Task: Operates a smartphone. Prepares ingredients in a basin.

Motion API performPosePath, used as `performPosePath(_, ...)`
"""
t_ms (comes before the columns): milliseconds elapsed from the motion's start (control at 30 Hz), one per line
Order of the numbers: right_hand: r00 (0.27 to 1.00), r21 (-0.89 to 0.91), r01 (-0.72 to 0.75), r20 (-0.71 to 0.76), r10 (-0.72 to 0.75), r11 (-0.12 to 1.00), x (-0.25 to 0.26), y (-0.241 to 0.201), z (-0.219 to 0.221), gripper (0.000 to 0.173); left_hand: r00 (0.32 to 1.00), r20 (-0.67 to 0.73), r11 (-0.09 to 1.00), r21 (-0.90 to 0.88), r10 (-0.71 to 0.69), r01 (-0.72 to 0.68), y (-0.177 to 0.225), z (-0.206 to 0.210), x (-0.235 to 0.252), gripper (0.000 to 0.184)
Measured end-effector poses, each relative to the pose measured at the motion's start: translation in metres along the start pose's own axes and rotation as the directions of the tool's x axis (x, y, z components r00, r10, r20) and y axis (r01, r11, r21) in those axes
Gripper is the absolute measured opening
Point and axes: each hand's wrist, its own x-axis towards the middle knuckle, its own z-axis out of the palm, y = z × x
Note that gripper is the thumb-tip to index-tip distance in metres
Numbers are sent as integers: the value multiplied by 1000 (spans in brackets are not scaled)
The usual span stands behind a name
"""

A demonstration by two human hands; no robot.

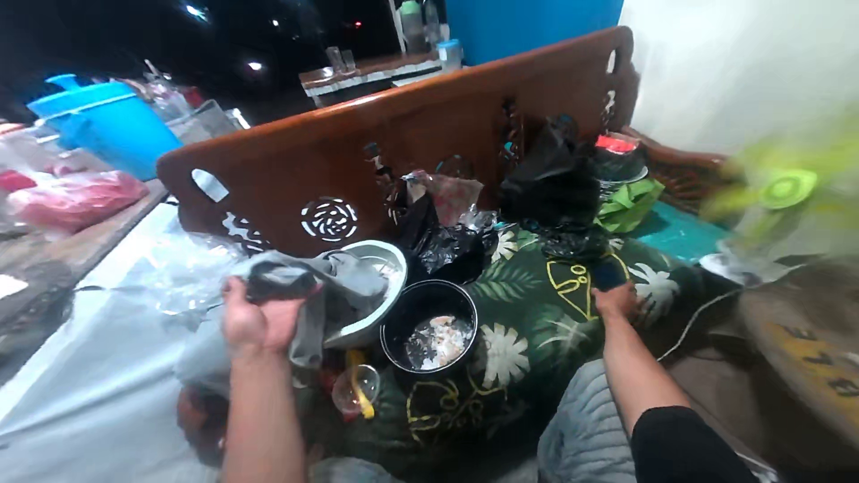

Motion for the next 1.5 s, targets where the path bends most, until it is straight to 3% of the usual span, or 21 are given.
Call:
performPosePath(100,999,14,32,31,-33,999,1,-6,5,90,992,19,983,-138,124,-121,46,0,6,60)
performPosePath(267,998,-35,58,-7,-58,998,-8,-28,15,89,901,-130,871,-232,414,-434,121,-26,-23,49)
performPosePath(367,943,-13,295,-156,-293,955,-27,-59,18,70,748,-162,736,-133,644,-663,151,-78,-40,51)
performPosePath(433,844,6,511,-193,-501,859,-50,-83,16,57,685,-192,704,53,703,-708,146,-89,-63,51)
performPosePath(500,696,45,714,-149,-703,698,-84,-105,17,49,704,-275,754,295,655,-586,116,-89,-83,46)
performPosePath(600,437,206,868,114,-892,452,-145,-132,32,46,812,-370,798,575,452,-182,35,-132,-83,41)
performPosePath(667,326,323,844,327,-887,429,-175,-143,48,47,853,-407,713,699,327,60,-12,-176,-72,47)
performPosePath(733,302,382,775,476,-826,503,-194,-147,59,50,900,-413,591,764,140,258,-26,-181,-71,57)
performPosePath(800,304,347,735,600,-740,583,-200,-147,60,48,924,-381,481,805,-30,347,-27,-165,-68,72)
performPosePath(900,321,239,784,632,-705,572,-206,-147,54,38,930,-366,421,838,-36,346,-38,-148,-52,80)
performPosePath(933,334,214,800,618,-712,561,-209,-146,50,36,925,-378,458,814,-47,356,-45,-145,-44,84)
performPosePath(1033,418,194,784,537,-733,589,-213,-129,40,32,885,-423,714,557,-194,424,-77,-143,-16,81)
performPosePath(1133,544,173,733,432,-720,658,-196,-111,21,32,847,-497,853,347,-186,391,-97,-128,5,69)
performPosePath(1300,731,100,622,281,-621,777,-153,-83,-13,37,844,-510,842,371,-167,391,-106,-100,2,65)
performPosePath(1500,799,188,530,215,-562,827,-147,-65,-5,40,849,-496,884,296,-183,363,-124,-66,-33,75)
